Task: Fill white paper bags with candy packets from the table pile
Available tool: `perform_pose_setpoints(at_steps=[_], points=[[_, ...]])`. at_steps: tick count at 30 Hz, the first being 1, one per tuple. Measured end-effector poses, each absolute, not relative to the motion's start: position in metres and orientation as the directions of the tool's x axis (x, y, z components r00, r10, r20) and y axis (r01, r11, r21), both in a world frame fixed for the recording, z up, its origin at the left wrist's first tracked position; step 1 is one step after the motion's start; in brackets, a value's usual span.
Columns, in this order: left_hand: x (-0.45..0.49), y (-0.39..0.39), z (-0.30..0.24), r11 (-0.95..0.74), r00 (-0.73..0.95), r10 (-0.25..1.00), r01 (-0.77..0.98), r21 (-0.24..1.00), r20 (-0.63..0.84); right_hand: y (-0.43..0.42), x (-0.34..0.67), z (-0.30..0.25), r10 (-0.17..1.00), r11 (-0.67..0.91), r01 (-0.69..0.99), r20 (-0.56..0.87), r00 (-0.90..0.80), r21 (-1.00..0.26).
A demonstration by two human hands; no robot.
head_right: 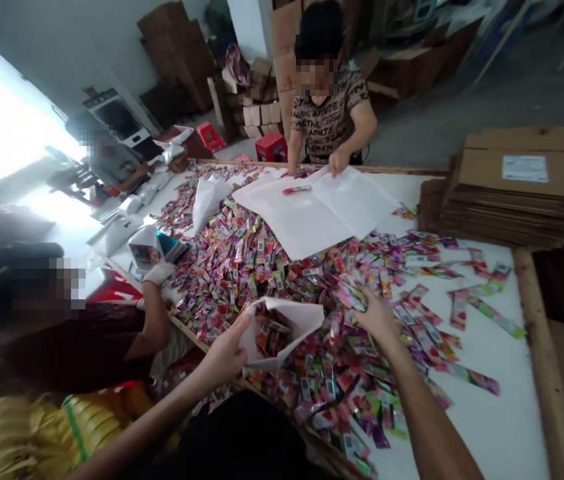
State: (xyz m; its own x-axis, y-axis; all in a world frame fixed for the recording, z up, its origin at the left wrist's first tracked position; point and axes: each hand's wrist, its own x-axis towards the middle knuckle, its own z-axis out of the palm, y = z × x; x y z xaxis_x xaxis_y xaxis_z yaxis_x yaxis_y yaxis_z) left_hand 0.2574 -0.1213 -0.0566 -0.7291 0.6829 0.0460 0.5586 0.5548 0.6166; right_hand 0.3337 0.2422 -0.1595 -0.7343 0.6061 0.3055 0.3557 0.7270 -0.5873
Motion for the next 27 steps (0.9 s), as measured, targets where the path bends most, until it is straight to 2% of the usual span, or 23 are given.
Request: perform_pose_setpoints(at_steps=[3,5,8,11,14,16,19,21,24,27], points=[[0.252,-0.121,-0.066,0.559,-0.721,0.692,0.565,0.607,0.033,0.235,0.349,-0.148,0.653,0.715,0.368,0.379,-0.656,-0.595],[0.250,-0.119,-0.069,0.546,-0.704,0.710,0.578,0.606,0.032,0.227,0.359,-0.130,0.694,0.687,0.316,0.460,-0.555,-0.655],[0.248,-0.114,-0.072,0.518,-0.672,0.740,0.602,0.608,0.035,0.207,0.376,-0.083,0.708,0.674,0.122,0.590,-0.388,-0.729],[0.249,-0.110,-0.075,0.487,-0.662,0.747,0.606,0.629,0.060,0.169,0.388,-0.028,0.689,0.657,-0.174,0.678,-0.255,-0.733],[0.250,-0.108,-0.076,0.423,-0.650,0.752,0.601,0.678,0.107,0.117,0.383,-0.002,0.717,0.483,-0.430,0.626,-0.307,-0.763],[0.250,-0.108,-0.078,0.346,-0.634,0.758,0.588,0.731,0.151,0.082,0.371,-0.012,0.685,0.395,-0.499,0.609,-0.400,-0.771],[0.247,-0.109,-0.083,0.242,-0.628,0.752,0.546,0.802,0.200,0.047,0.350,-0.056,0.538,0.482,-0.476,0.677,-0.502,-0.736],[0.244,-0.110,-0.088,0.225,-0.632,0.747,0.531,0.817,0.205,0.039,0.342,-0.088,0.356,0.578,-0.427,0.686,-0.635,-0.695],[0.243,-0.111,-0.094,0.234,-0.627,0.755,0.533,0.813,0.194,0.043,0.341,-0.116,0.067,0.660,-0.363,0.532,-0.844,-0.658],[0.251,-0.109,-0.096,0.250,-0.616,0.767,0.545,0.800,0.180,0.052,0.340,-0.118,-0.040,0.693,-0.302,0.384,-0.922,-0.654]])
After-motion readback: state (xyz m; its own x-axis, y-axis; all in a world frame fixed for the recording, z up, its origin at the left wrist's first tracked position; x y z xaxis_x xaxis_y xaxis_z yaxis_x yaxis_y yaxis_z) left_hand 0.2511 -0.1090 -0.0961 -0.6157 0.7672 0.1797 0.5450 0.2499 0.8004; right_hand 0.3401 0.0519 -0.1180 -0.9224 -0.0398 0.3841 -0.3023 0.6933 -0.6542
